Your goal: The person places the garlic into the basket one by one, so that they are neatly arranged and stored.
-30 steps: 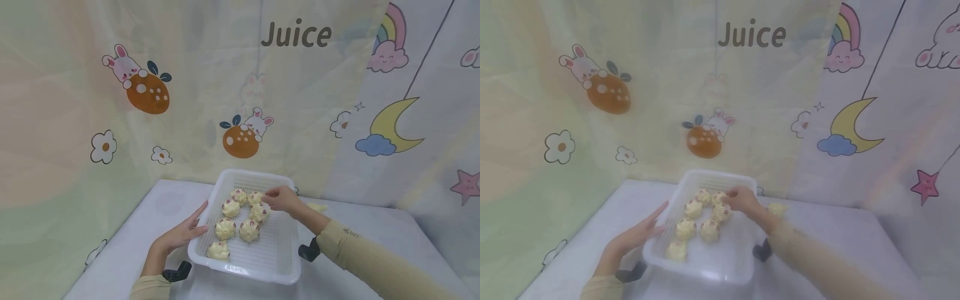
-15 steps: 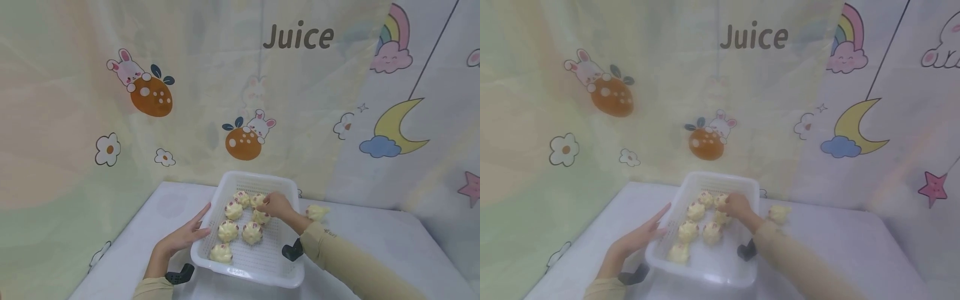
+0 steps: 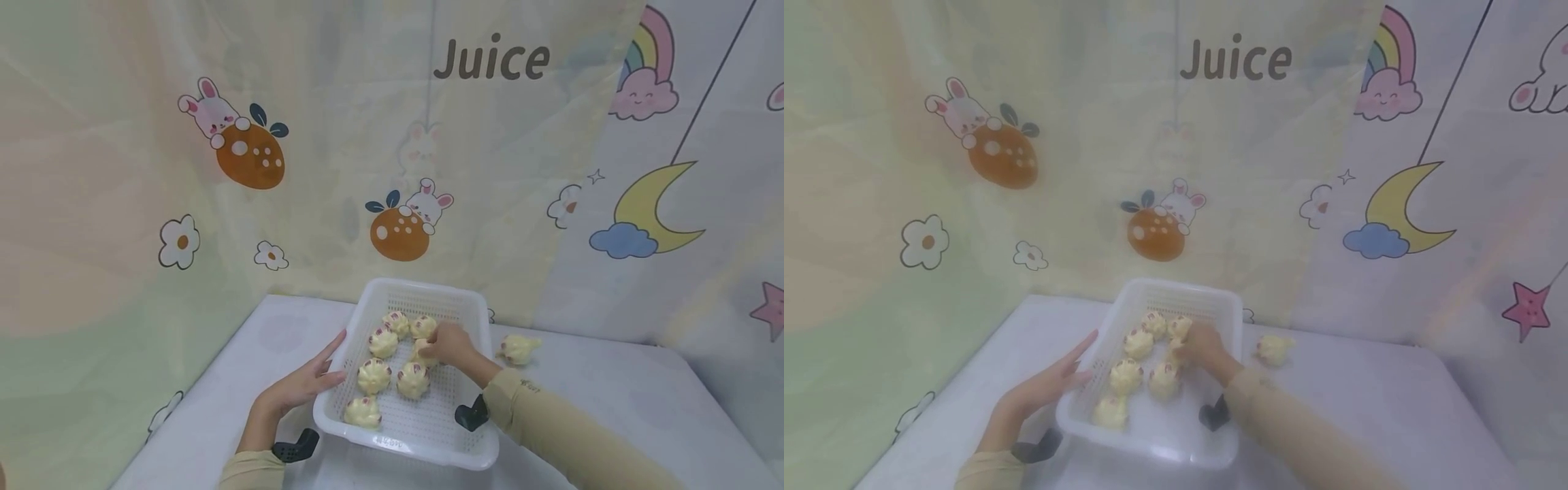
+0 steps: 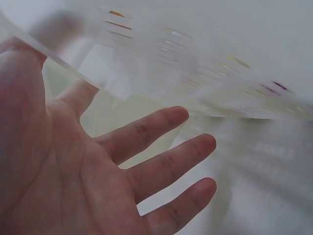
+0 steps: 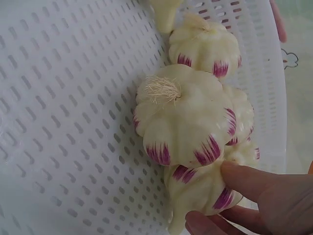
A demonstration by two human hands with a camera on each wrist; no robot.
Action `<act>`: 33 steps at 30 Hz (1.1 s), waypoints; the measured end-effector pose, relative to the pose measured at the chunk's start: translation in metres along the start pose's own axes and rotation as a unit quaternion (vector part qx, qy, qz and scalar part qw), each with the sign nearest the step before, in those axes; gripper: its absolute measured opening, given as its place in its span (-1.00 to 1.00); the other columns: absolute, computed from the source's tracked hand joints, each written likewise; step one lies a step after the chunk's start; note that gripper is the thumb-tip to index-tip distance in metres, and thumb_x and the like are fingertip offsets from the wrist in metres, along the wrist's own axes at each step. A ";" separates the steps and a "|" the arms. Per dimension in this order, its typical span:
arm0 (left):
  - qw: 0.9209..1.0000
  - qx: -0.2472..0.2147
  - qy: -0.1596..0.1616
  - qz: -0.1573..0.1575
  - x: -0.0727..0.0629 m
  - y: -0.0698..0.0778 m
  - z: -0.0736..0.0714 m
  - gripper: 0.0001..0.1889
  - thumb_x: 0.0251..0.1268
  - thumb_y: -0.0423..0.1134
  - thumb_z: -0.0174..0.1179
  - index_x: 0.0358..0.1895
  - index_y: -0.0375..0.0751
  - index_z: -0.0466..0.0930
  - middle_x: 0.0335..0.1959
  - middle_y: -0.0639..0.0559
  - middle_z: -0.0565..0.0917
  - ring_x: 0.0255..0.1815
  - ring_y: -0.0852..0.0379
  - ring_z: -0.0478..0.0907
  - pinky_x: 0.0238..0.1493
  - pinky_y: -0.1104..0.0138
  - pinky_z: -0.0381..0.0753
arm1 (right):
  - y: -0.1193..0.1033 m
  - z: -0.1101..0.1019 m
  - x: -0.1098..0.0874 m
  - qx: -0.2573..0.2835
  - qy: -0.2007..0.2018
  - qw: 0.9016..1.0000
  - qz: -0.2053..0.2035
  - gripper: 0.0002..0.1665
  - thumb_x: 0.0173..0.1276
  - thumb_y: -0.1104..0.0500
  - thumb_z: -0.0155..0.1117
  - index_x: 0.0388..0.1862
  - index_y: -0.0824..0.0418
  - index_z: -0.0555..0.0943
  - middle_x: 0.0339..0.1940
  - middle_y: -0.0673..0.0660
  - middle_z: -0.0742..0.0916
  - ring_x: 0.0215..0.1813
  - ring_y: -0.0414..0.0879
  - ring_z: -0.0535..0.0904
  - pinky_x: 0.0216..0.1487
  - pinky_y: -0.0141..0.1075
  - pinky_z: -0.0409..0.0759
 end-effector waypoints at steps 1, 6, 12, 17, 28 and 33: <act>1.000 -0.002 -0.001 0.001 0.000 0.000 0.000 -0.17 0.35 0.04 0.09 0.50 0.40 -0.29 0.48 -0.24 0.16 0.31 -0.25 0.39 0.17 -0.17 0.41 | -0.001 0.000 -0.001 0.000 0.000 1.000 -0.002 -0.71 0.00 0.09 0.51 -0.72 0.18 0.61 -0.80 -0.07 0.53 -0.71 -0.23 0.42 -0.64 -0.44 0.35; 1.000 -0.003 -0.003 0.003 0.001 -0.002 -0.001 -0.17 0.36 0.02 0.09 0.50 0.41 -0.30 0.47 -0.24 0.17 0.30 -0.24 0.40 0.16 -0.14 0.43 | -0.007 -0.001 -0.003 -0.010 -0.011 1.000 -0.006 -0.74 -0.02 0.12 0.52 -0.41 0.28 0.72 -0.58 0.04 0.68 -0.60 -0.19 0.53 -0.55 -0.41 0.47; 1.000 -0.005 -0.003 0.000 0.002 -0.003 -0.002 -0.18 0.37 0.01 0.08 0.49 0.45 -0.30 0.47 -0.23 0.18 0.29 -0.22 0.42 0.17 -0.14 0.43 | -0.010 -0.001 -0.005 -0.028 -0.010 0.999 -0.028 -0.71 -0.06 0.14 0.54 -0.38 0.28 0.70 -0.47 0.07 0.69 -0.44 -0.13 0.54 -0.40 -0.33 0.54; 1.000 -0.012 -0.009 0.006 0.002 -0.003 -0.002 -0.17 0.38 -0.02 0.08 0.50 0.39 -0.31 0.46 -0.28 0.18 0.27 -0.23 0.44 0.13 -0.11 0.48 | -0.011 -0.001 -0.005 -0.031 -0.010 0.999 -0.039 -0.68 -0.11 0.19 0.54 -0.34 0.29 0.70 -0.42 0.09 0.72 -0.35 -0.08 0.59 -0.27 -0.26 0.58; 1.000 -0.008 -0.009 0.004 0.002 -0.001 -0.001 -0.17 0.37 -0.01 0.09 0.50 0.39 -0.30 0.46 -0.25 0.19 0.28 -0.22 0.44 0.14 -0.13 0.46 | -0.013 -0.005 -0.010 -0.004 -0.037 0.999 -0.029 -0.65 -0.14 0.28 0.54 -0.28 0.26 0.71 -0.33 0.10 0.73 -0.26 -0.05 0.61 -0.16 -0.20 0.61; 1.000 -0.009 -0.007 0.001 0.001 -0.001 0.000 -0.16 0.35 0.02 0.10 0.50 0.39 -0.29 0.46 -0.27 0.18 0.27 -0.24 0.44 0.14 -0.14 0.46 | -0.013 -0.006 -0.012 -0.002 -0.042 0.999 -0.032 -0.66 -0.14 0.30 0.54 -0.28 0.25 0.70 -0.33 0.09 0.73 -0.25 -0.05 0.61 -0.16 -0.20 0.61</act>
Point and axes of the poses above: each hand's wrist, its own x-axis towards the middle knuckle, its own z-axis out of the palm, y = z × x, the point moved 2 cm from there along x, towards the middle knuckle
